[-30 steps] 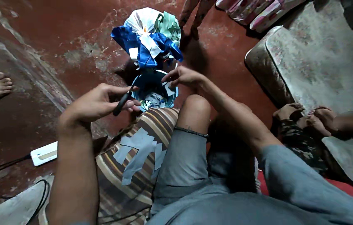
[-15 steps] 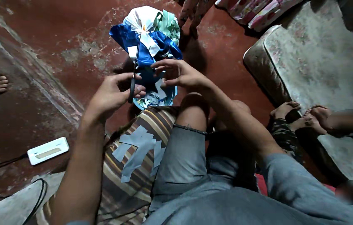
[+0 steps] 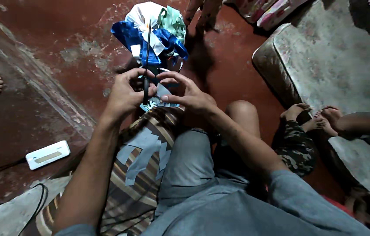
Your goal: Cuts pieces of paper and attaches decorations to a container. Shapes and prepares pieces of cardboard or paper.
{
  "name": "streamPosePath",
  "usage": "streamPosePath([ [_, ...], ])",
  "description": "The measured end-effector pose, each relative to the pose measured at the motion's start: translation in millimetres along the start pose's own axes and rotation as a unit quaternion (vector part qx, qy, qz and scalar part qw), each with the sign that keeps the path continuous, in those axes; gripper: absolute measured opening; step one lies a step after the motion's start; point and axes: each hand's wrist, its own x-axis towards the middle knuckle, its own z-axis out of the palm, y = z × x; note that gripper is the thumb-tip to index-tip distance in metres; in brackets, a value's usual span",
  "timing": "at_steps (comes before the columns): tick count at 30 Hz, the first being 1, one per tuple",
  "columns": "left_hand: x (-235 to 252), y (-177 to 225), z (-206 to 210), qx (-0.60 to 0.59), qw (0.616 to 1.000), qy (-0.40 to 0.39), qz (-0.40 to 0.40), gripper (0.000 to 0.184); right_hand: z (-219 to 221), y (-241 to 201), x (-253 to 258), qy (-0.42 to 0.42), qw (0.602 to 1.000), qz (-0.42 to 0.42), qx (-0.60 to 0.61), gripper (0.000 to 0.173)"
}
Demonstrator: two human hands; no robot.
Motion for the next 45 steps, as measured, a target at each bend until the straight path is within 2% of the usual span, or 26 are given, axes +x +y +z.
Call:
streamPosePath([
  [5, -2.2, 3.2, -3.2, -0.03, 0.998, 0.015, -0.059, 0.038, 1.0, 6.2, -0.6, 0.003, 0.999, -0.037, 0.026, 0.036],
  [9, -2.5, 2.6, -5.8, -0.04, 0.997, -0.006, -0.067, 0.037, -3.6, 4.5, -2.5, -0.014, 0.999, -0.023, 0.032, 0.019],
  [15, -1.9, 1.0, -4.2, -0.054, 0.996, -0.01, -0.066, 0.037, -6.9, 5.4, -1.2, -0.046, 0.998, 0.003, 0.05, 0.024],
  [18, -1.6, 0.6, -10.0, -0.036, 0.996, -0.024, -0.073, 0.036, -8.4, 5.5, -1.0, -0.042, 0.998, 0.018, 0.051, 0.033],
  [22, -4.5, 2.5, -48.6, 0.02, 0.99, -0.093, -0.101, 0.033, -18.2, 8.9, -0.1, -0.002, 0.999, -0.014, 0.048, 0.03],
  [24, -8.7, 5.2, -66.0, 0.041, 0.987, -0.121, -0.098, 0.032, -19.6, 7.4, -0.6, 0.04, 0.997, -0.004, 0.058, 0.03],
  [26, -11.3, 8.6, -71.9, 0.054, 0.985, -0.134, -0.099, 0.031, -19.2, 5.2, -0.4, 0.071, 0.995, 0.015, 0.067, 0.04],
  [28, -11.9, 10.9, -67.9, 0.06, 0.983, -0.138, -0.107, 0.032, -20.0, 6.7, 0.5, 0.064, 0.995, 0.019, 0.078, 0.047],
  [33, -9.2, 10.7, -57.8, 0.074, 0.975, -0.17, -0.122, 0.037, -18.0, 7.3, -0.3, 0.048, 0.994, 0.021, 0.094, 0.033],
  [37, -13.0, 13.4, -74.4, 0.115, 0.965, -0.21, -0.11, 0.04, -19.8, 9.3, -2.0, 0.041, 0.994, 0.014, 0.1, 0.023],
  [39, -18.2, 13.3, -91.9, 0.147, 0.953, -0.247, -0.098, 0.042, -20.0, 8.8, -2.4, 0.046, 0.994, 0.011, 0.098, 0.023],
  [41, -25.8, 19.0, -103.8, 0.159, 0.938, -0.28, -0.127, 0.043, -19.0, 7.3, -2.1, 0.068, 0.993, 0.009, 0.093, 0.024],
  [43, -28.8, 23.5, -105.7, 0.175, 0.923, -0.305, -0.157, 0.043, -19.5, 7.0, -1.5, 0.083, 0.993, 0.007, 0.088, 0.025],
  [45, -26.1, 23.7, -98.8, 0.189, 0.915, -0.327, -0.147, 0.04, -18.5, 6.4, -1.0, 0.081, 0.993, 0.006, 0.083, 0.026],
])
